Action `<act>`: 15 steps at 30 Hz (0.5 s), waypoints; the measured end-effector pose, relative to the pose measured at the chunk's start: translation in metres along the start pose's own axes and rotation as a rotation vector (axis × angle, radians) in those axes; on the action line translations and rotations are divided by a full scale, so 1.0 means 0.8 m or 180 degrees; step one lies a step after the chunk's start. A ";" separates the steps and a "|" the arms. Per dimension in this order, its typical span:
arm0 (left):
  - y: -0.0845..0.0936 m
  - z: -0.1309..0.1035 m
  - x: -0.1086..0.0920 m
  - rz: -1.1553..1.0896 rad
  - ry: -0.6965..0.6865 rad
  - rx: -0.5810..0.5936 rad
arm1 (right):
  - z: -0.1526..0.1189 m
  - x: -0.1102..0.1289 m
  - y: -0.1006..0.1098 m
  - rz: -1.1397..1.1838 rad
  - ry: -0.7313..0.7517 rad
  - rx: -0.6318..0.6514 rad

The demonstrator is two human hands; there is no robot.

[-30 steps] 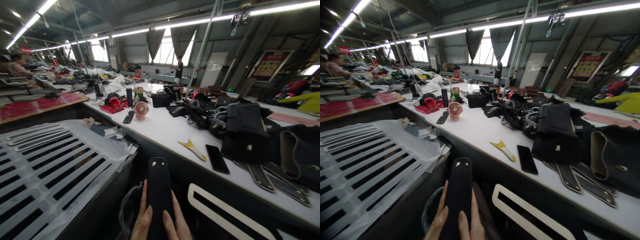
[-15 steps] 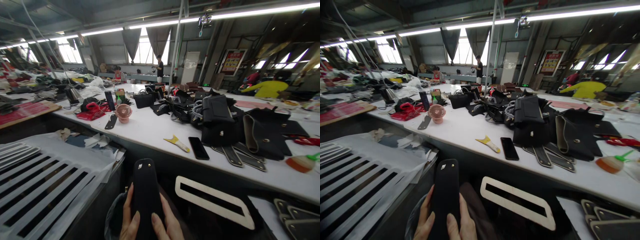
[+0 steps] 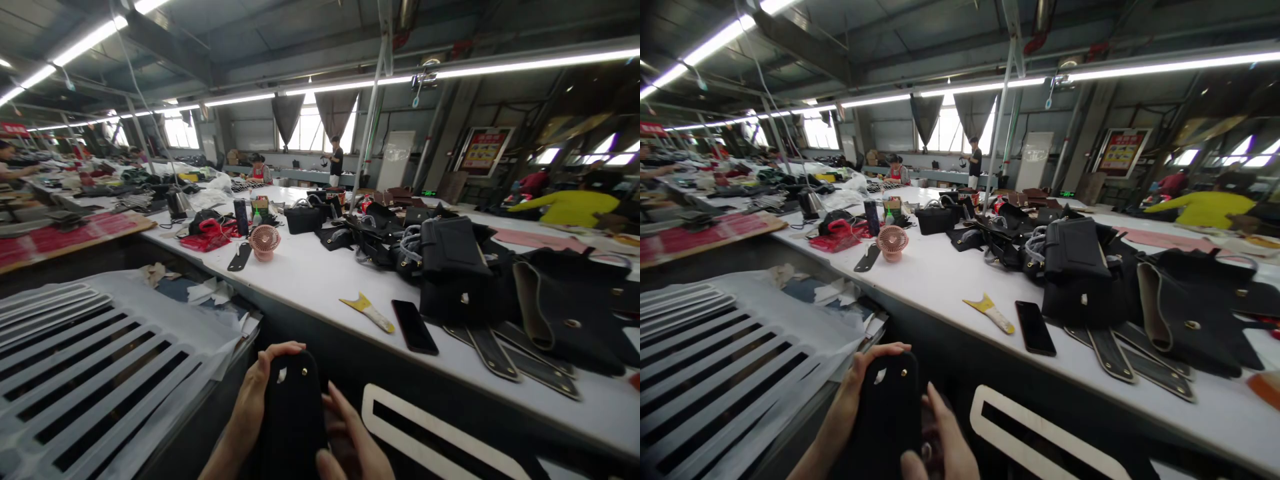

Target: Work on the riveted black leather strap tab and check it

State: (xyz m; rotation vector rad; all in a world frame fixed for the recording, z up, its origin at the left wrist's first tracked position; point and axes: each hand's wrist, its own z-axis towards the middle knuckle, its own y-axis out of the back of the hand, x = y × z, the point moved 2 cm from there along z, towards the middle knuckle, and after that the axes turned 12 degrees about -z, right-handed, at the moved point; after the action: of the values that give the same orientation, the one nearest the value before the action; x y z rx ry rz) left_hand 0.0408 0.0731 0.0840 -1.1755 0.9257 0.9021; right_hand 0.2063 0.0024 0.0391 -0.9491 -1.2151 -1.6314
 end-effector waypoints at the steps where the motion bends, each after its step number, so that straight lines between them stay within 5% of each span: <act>1: -0.002 -0.002 0.001 0.0000 -0.0055 0.0071 | 0.015 0.014 0.007 -0.0352 0.0201 -0.0023; 7: -0.007 -0.004 0.000 0.0132 -0.0196 0.0126 | 0.076 0.076 0.009 -0.1511 0.1202 -0.0035; 15: -0.009 -0.006 0.011 -0.0215 -0.0056 0.0367 | 0.070 0.058 0.008 -0.1215 0.2028 -0.0566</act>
State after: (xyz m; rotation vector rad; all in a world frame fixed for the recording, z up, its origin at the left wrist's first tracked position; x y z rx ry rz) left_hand 0.0499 0.0677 0.0773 -1.0919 0.9067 0.7935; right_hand 0.2007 0.0468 0.0970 -0.2447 -0.8403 -2.1496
